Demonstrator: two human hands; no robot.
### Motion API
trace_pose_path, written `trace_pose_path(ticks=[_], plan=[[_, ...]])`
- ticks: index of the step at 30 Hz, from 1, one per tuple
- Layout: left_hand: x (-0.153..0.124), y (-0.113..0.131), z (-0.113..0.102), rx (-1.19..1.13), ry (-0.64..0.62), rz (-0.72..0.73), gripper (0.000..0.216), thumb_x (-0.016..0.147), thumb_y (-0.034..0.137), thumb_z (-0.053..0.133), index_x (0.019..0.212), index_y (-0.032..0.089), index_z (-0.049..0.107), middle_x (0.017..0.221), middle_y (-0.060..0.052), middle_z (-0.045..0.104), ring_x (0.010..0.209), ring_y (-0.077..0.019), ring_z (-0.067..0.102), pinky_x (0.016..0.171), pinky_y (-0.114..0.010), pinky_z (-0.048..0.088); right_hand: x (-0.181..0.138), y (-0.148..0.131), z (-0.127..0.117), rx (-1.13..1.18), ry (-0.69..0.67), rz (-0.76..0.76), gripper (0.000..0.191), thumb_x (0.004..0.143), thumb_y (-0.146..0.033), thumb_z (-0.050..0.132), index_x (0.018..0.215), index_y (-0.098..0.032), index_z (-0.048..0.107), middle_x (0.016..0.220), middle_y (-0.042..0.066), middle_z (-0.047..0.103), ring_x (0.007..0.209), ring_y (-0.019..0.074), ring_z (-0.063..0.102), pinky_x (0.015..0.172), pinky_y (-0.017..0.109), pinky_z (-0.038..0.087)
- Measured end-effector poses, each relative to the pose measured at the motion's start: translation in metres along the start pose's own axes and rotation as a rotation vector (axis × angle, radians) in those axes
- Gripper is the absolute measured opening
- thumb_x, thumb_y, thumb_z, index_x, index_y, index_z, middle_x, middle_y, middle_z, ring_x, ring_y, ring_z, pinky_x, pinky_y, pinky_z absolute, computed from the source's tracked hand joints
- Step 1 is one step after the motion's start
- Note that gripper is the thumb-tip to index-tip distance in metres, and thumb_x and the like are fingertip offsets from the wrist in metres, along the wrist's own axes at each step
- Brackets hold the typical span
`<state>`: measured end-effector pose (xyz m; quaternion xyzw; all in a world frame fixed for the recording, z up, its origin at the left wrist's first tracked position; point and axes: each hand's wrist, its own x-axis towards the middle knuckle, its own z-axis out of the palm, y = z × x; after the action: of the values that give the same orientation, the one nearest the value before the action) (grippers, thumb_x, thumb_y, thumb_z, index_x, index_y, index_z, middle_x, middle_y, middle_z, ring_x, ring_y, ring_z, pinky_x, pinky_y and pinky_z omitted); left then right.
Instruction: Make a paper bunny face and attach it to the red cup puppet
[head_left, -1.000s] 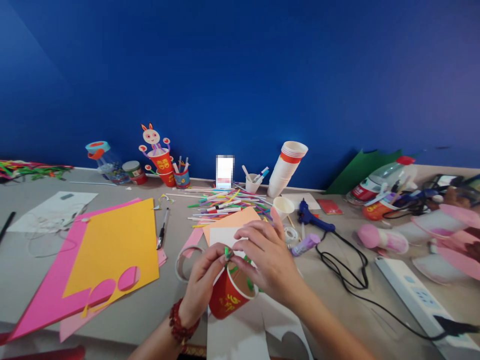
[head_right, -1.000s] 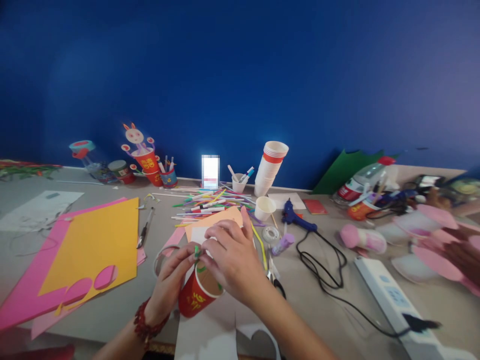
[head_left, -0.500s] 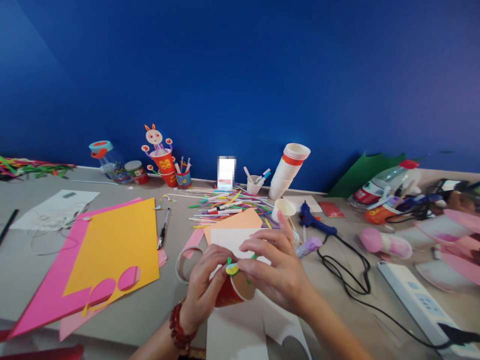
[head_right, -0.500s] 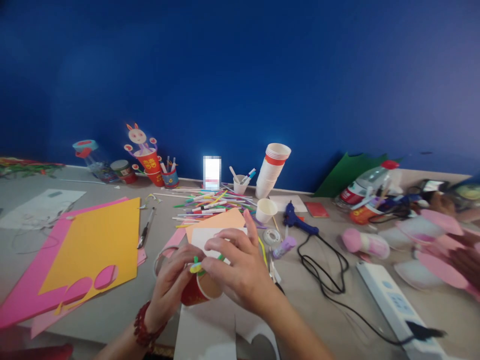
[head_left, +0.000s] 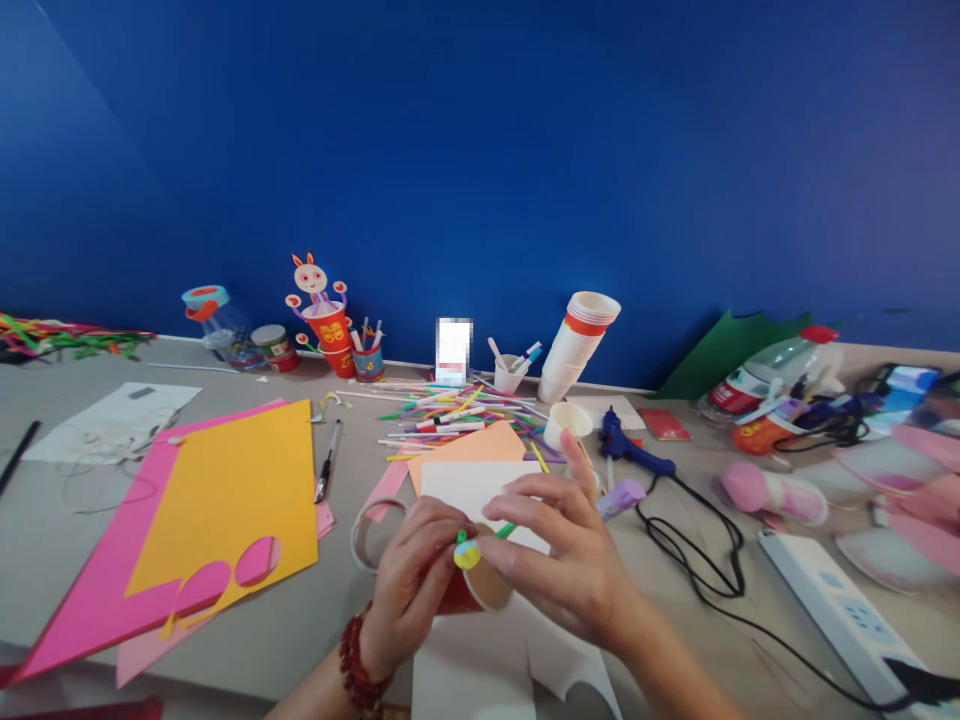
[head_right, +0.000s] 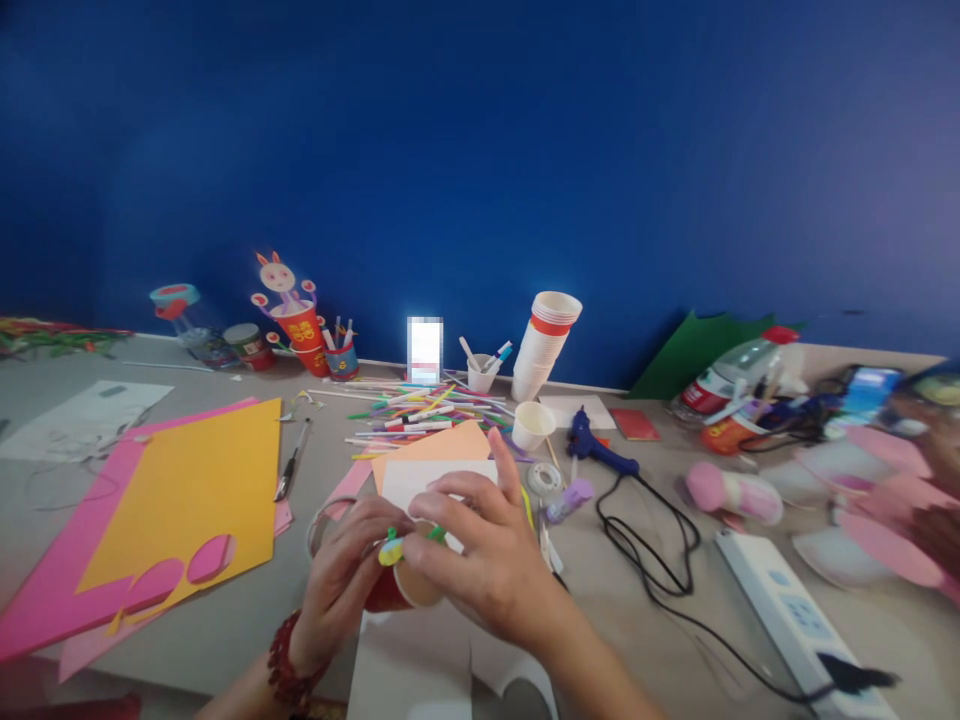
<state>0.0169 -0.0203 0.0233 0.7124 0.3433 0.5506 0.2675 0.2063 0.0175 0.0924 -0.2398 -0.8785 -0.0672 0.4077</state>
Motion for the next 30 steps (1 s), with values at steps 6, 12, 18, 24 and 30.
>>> trace_pose_path(ticks=[6,12,18,24,30], plan=[[-0.001,0.001,0.0,0.033,0.0,0.017,0.029,0.095,0.01,0.043,0.115,0.019,0.061,0.103,-0.011,0.065,0.099,-0.0232,0.059,0.086,-0.037,0.048,-0.002,0.0,0.0,-0.004,0.0,0.007,0.022,0.092,-0.012,0.059,0.08,-0.028,0.068,0.097,-0.007,0.073,0.097,0.0144,0.061,0.121,0.057,0.011],[-0.003,-0.002,0.0,0.039,-0.007,0.019,0.028,0.094,0.008,0.043,0.114,0.018,0.06,0.104,-0.01,0.064,0.1,-0.022,0.058,0.087,-0.037,0.047,-0.001,0.001,0.0,0.025,-0.063,0.019,0.015,0.088,-0.014,0.063,0.088,-0.027,0.069,0.098,-0.005,0.073,0.098,0.0163,0.06,0.122,0.056,0.006],[-0.001,-0.001,0.001,0.053,-0.01,0.014,0.025,0.094,0.008,0.044,0.11,0.018,0.061,0.101,-0.01,0.065,0.097,-0.0223,0.06,0.086,-0.037,0.048,0.003,0.002,-0.003,0.045,-0.153,0.027,0.012,0.09,-0.017,0.061,0.085,-0.025,0.066,0.097,-0.006,0.071,0.099,0.0164,0.058,0.123,0.054,0.0],[-0.001,-0.002,0.004,0.026,0.005,-0.02,0.022,0.095,0.009,0.045,0.105,0.017,0.063,0.1,-0.01,0.066,0.098,-0.0223,0.06,0.087,-0.036,0.048,0.008,0.003,-0.002,0.06,-0.202,0.064,0.011,0.091,-0.018,0.059,0.085,-0.026,0.064,0.096,-0.006,0.07,0.101,0.0177,0.056,0.122,0.054,-0.004],[-0.002,-0.003,0.005,-0.015,0.021,-0.032,0.022,0.094,0.008,0.046,0.106,0.017,0.063,0.101,-0.009,0.066,0.098,-0.0215,0.061,0.088,-0.035,0.047,0.01,0.001,-0.001,0.064,-0.231,0.104,0.01,0.091,-0.019,0.058,0.087,-0.026,0.064,0.098,-0.004,0.07,0.102,0.0203,0.055,0.121,0.056,-0.003]])
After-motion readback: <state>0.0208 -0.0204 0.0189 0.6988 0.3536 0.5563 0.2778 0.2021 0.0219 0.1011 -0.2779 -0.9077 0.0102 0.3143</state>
